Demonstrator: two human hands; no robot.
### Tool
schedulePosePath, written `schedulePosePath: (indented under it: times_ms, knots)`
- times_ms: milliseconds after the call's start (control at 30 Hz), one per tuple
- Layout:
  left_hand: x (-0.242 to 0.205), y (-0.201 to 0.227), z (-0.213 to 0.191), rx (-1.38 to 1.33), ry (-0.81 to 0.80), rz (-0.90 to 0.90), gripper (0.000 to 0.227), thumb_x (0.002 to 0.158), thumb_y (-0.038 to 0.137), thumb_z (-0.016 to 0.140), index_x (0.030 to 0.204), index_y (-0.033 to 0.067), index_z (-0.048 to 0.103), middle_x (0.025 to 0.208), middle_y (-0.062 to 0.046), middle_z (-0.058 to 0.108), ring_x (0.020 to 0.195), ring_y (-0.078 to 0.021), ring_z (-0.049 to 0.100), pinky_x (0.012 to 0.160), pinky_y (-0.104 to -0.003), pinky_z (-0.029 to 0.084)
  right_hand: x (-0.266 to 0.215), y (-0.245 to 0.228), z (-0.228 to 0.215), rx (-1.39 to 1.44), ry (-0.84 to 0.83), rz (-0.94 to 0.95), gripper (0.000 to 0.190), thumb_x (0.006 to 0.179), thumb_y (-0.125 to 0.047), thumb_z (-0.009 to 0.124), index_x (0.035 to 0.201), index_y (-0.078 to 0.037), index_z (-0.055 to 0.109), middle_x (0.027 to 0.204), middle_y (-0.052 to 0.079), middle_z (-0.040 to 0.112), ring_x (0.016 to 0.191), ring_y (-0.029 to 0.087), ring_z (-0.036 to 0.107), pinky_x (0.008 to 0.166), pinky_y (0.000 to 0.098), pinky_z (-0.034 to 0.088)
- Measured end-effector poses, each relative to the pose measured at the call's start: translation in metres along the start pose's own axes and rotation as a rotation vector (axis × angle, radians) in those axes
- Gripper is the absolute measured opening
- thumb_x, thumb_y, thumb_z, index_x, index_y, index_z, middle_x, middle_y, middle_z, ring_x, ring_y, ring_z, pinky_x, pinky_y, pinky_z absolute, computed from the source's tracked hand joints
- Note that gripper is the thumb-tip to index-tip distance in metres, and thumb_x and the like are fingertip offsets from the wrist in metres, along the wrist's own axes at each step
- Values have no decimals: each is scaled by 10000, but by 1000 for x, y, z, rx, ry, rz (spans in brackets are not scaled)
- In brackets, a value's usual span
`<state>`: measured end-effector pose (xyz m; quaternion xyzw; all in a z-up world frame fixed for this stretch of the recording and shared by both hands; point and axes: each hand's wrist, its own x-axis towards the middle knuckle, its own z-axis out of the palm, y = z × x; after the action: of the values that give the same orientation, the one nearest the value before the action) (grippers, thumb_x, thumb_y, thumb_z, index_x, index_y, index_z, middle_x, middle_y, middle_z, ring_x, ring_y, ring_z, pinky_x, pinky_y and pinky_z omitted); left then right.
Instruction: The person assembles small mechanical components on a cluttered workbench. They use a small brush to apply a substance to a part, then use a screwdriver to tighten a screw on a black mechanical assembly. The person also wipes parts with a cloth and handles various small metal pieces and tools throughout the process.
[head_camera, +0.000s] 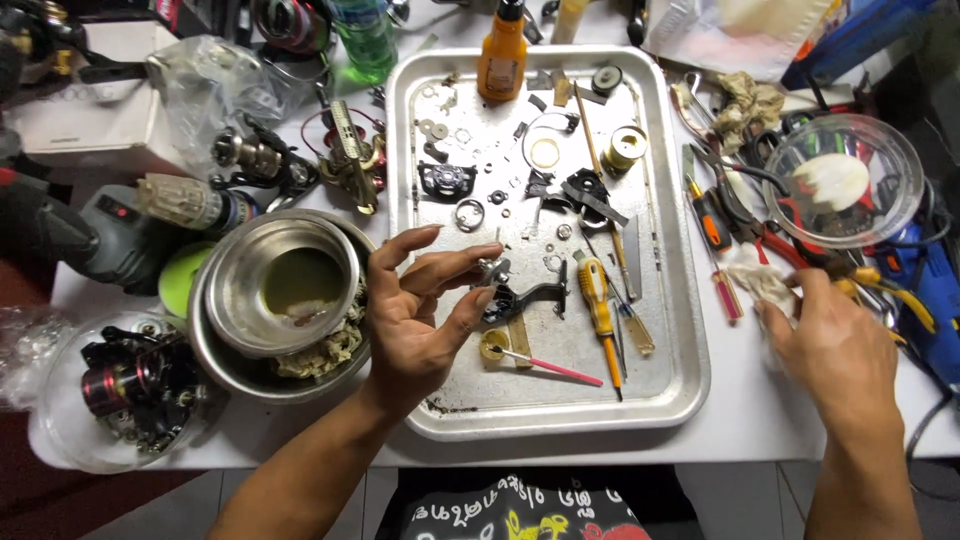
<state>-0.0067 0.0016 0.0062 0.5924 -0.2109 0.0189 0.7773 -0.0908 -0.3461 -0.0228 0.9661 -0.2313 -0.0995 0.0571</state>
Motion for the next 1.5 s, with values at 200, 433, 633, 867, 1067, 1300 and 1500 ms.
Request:
schedulePosePath:
  times_ms: [200,433,633,867,1067,1300,1500]
  knots:
    - [2,2,-1,-5,21,-58,482,834,-3,608,1190,48,287,1075,-225,631,1016,-263,629,941,-320,510,2,6,13,-51,-14,74,324,992,-410,436,1147,-182,607,916,171,708,806,379,678,626,464,520]
    - [3,1,-5,-181,-26,-177,485,840,33,607,1216,76,303,1106,-264,609,1034,-302,628,960,-360,505,7,30,17,606,452,-250,131,1112,5,615,1144,131,598,900,211,597,751,259,546,677,353,423]
    - [7,-2,-8,-314,-3,-320,521,809,28,619,1225,45,306,1085,-273,615,968,-296,650,910,-352,527,27,-1,-22,690,446,-380,196,1117,30,634,1147,179,510,948,251,537,814,311,529,680,358,422]
    - [5,2,-6,-319,-89,-300,543,822,19,621,1250,32,287,1104,-252,606,1044,-309,619,956,-405,511,38,-16,-30,306,504,-430,141,1031,-33,608,1120,68,651,1053,221,663,886,319,626,809,377,488]
    - [1,3,0,-23,-167,-154,554,815,18,644,1248,35,299,1087,-179,638,1070,-268,633,980,-352,504,29,-15,-28,-197,533,-373,505,809,-473,677,1219,-178,686,1077,95,657,914,278,623,827,357,489]
    - [2,-2,9,9,-154,-281,546,805,76,650,1233,34,315,1039,-142,668,1054,-222,619,918,-300,527,-33,-120,-82,509,603,-999,397,731,-277,776,965,5,623,925,177,648,759,270,601,677,380,498]
    - [3,1,13,-7,-150,-402,576,766,141,674,1230,47,346,1004,-164,674,971,-208,640,903,-314,525,-40,-150,-92,506,665,-1088,319,831,-229,702,1011,4,581,920,152,618,737,259,574,659,346,468]
